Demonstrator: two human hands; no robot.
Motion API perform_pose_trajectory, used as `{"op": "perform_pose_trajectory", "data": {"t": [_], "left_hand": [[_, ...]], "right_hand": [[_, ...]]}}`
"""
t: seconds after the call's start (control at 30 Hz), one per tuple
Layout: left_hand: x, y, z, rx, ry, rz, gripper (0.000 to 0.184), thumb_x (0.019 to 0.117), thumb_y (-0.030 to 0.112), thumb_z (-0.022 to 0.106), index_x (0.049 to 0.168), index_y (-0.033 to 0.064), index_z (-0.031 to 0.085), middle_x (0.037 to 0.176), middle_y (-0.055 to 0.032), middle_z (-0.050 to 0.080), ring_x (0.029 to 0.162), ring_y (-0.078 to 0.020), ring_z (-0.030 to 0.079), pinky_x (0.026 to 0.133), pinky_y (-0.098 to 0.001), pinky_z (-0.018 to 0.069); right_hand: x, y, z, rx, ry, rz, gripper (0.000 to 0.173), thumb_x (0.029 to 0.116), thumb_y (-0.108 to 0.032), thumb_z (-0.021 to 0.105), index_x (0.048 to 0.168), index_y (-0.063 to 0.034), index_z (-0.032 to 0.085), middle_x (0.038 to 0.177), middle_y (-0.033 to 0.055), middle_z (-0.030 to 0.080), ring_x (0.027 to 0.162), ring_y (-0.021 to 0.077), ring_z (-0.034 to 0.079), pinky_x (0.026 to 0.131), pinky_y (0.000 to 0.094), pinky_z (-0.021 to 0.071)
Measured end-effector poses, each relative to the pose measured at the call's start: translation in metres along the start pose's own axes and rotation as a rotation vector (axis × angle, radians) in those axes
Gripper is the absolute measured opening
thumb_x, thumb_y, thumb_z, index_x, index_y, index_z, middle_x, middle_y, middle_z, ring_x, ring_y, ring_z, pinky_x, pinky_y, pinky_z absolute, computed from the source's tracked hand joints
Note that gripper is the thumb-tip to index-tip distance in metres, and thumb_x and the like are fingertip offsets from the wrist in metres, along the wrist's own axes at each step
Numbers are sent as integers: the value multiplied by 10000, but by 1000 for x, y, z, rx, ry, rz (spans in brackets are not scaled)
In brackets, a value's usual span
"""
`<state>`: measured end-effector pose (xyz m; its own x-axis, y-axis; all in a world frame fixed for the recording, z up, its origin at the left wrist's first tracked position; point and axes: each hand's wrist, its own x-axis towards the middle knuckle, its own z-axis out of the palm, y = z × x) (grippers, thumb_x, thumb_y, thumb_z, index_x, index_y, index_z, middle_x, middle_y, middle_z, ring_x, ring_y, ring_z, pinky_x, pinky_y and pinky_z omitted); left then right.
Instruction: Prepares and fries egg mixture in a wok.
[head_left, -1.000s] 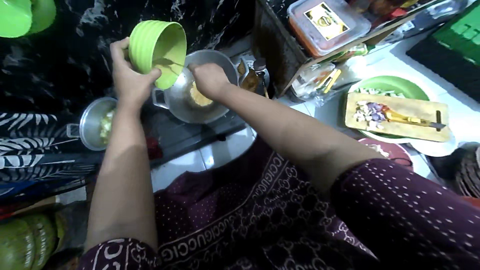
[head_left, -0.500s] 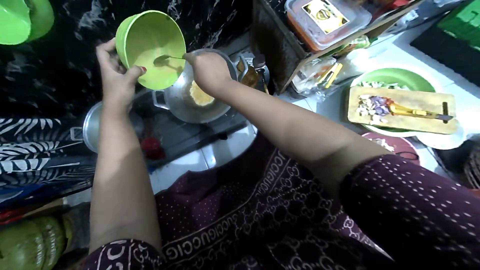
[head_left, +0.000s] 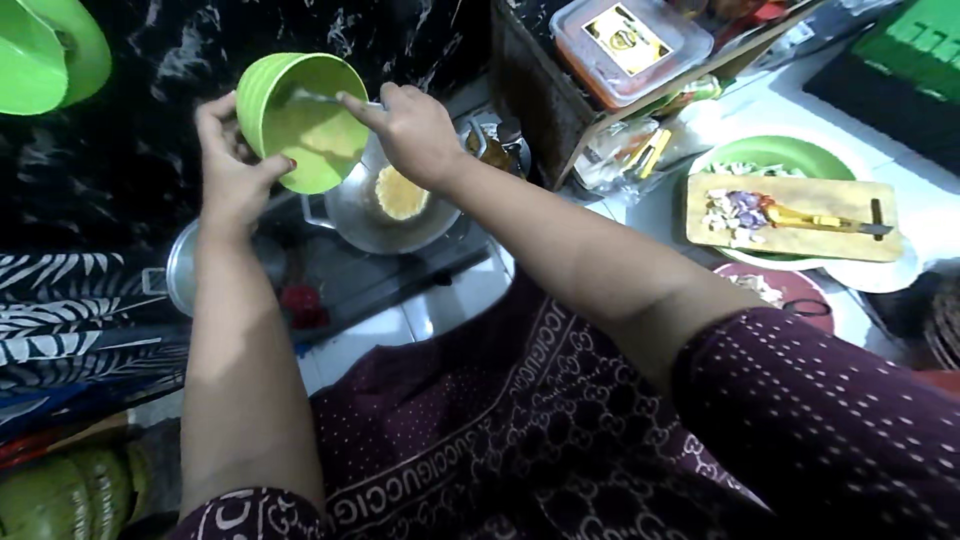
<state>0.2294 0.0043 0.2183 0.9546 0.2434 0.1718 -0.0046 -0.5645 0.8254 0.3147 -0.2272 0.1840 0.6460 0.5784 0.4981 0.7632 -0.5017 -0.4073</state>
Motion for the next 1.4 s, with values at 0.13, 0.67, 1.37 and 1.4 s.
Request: {"op": "perform_pose_trajectory", "data": {"t": [0.13,0.67,1.37,1.4], "left_hand": [[3,0,5,21,-7,1,942,704,45,730,1529,102,279,1429,-115,524,1189,-136,617,921,-315,569],[3,12,14,161,63,-3,993,677,117,811,1535,114,311,1495,-141,463,1270,-215,564,973,-396,541],[6,22,20,319,78,102,1055,615,61,867,1536,152,361,1543,-183,405,1360,-311,494,1018,-475,525],[6,21,21,313,77,101,1057,616,58,864,1540,150,358,1544,-188,398,1358,-313,496,1013,-476,531]], "right_hand": [[4,-4,2,32,2,71,514,992,35,524,1401,-239,673,1105,233,688,1047,394,679,853,464,570],[-1,3,9,-123,128,126,528,971,18,534,1439,-200,640,974,222,709,886,392,706,729,468,574],[3,30,3,60,-166,329,521,1024,-34,466,1431,-310,639,1199,173,710,1136,354,677,941,515,547],[4,30,3,49,-131,350,524,1024,-36,472,1440,-312,630,1184,179,711,1115,358,684,912,515,556]]}}
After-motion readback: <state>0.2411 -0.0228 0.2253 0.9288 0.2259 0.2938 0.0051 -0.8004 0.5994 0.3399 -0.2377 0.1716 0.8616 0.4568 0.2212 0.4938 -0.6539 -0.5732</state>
